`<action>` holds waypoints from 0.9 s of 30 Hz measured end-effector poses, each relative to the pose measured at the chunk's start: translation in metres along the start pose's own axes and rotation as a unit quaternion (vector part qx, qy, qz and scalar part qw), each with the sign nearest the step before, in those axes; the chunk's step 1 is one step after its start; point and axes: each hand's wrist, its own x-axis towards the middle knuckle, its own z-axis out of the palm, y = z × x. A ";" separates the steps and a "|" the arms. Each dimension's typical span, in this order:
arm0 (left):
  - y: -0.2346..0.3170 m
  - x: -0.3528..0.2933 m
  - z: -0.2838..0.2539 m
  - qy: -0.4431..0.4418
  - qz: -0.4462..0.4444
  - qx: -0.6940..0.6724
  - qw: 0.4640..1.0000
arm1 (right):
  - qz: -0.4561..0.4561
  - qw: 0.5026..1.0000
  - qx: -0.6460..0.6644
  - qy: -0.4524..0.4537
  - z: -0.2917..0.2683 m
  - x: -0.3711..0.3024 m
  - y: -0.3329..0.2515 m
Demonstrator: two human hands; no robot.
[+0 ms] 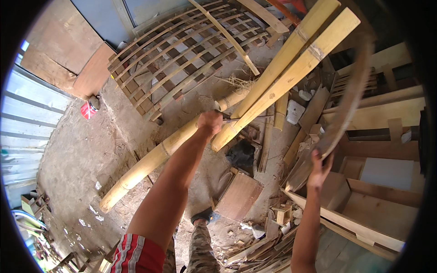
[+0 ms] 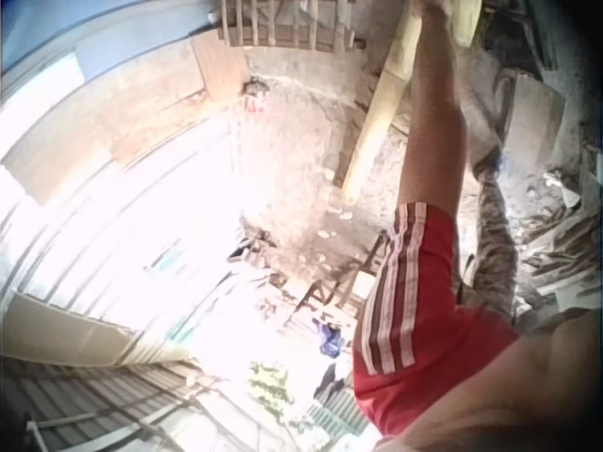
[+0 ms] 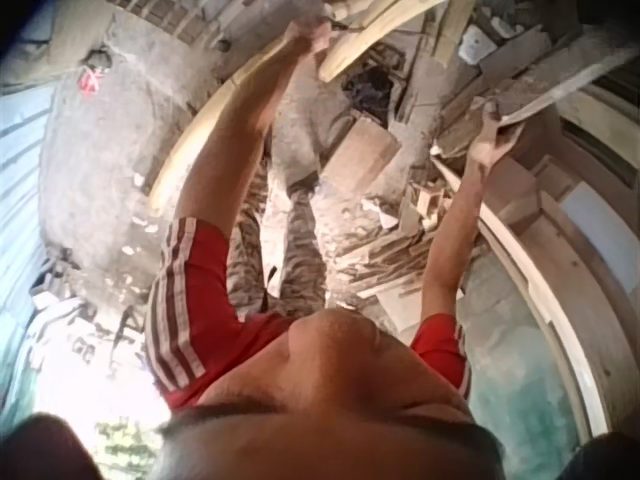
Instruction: The person uses a machete to split a long bamboo pole into smaller sections. They then sit on the floor and continue splitting a shorter bamboo piece into thin strips, adjusting their grip and the bamboo orientation as needed.
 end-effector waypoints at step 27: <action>-0.039 0.005 0.001 0.001 -0.020 -0.004 1.000 | -0.067 0.994 0.088 0.017 0.047 -0.006 0.010</action>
